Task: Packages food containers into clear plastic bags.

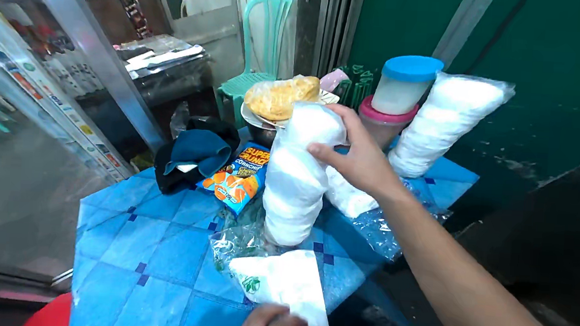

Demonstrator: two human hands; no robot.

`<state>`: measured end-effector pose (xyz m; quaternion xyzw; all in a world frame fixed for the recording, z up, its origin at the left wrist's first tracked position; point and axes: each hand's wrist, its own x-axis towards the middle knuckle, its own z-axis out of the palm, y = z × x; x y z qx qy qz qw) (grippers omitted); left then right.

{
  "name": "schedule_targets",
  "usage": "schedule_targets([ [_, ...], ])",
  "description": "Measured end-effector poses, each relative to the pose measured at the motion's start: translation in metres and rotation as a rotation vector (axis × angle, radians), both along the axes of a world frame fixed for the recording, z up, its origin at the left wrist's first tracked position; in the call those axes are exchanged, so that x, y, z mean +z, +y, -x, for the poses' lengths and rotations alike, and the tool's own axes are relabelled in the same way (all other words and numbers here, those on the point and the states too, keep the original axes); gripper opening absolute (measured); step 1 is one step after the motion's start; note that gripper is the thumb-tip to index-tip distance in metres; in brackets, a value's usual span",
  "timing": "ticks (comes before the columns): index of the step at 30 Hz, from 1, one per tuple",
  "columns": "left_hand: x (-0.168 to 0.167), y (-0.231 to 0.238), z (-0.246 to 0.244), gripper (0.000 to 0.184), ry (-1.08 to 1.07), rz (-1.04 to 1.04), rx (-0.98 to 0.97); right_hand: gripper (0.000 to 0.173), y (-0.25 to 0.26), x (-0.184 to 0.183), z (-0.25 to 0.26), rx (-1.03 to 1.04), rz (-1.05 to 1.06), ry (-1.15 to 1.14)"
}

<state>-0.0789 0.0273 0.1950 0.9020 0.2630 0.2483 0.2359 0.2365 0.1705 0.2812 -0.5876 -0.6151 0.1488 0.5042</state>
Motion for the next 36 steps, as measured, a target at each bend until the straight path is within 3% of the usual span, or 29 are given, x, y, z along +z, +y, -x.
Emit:
schedule_targets([
  [2,-0.010,0.024,-0.022,0.032,0.182,-0.181,-0.005,0.077,-0.012,0.002,-0.007,0.010,-0.032,0.052],
  [4,-0.025,0.048,-0.031,0.019,0.119,-0.231,-0.001,0.073,-0.035,0.005,-0.010,-0.071,-0.108,0.061],
  [8,-0.022,0.080,-0.029,0.014,-0.180,0.080,-0.009,0.038,-0.113,-0.022,0.007,-0.056,-0.323,0.101],
  [11,-0.020,0.094,-0.025,0.014,-0.281,0.206,-0.087,0.032,-0.145,-0.077,0.037,0.113,-0.125,-0.002],
  [13,-0.024,0.097,-0.025,0.015,-0.330,0.199,-0.123,0.040,-0.145,-0.109,0.054,0.212,0.014,-0.154],
  [15,-0.029,0.093,-0.026,0.016,-0.353,0.174,-0.101,0.032,-0.141,-0.125,0.064,0.231,0.031,-0.212],
  [18,-0.040,0.089,-0.029,0.033,-0.282,0.018,0.038,0.024,-0.134,-0.114,0.069,0.249,-0.064,-0.053],
  [22,-0.067,0.089,-0.025,0.025,-0.116,-0.195,0.257,0.020,-0.134,-0.073,0.071,0.089,-0.246,0.139],
  [25,-0.071,0.095,-0.023,0.017,-0.042,-0.140,0.216,0.014,-0.134,-0.043,0.062,-0.144,-0.393,0.235],
  [28,-0.068,0.100,-0.023,0.020,-0.039,-0.107,0.180,0.019,-0.136,-0.025,0.047,-0.374,-0.482,0.328],
  [30,-0.063,0.101,-0.019,0.021,-0.114,0.018,0.154,0.024,-0.141,-0.022,0.034,-0.439,-0.478,0.412],
  [33,-0.040,0.105,-0.011,0.027,-0.465,0.243,0.025,0.021,-0.143,-0.014,0.036,-0.445,-0.425,0.450],
  [36,0.004,0.104,-0.019,0.064,-0.601,0.325,-0.163,0.017,-0.141,-0.007,0.049,-0.339,-0.352,0.390],
])
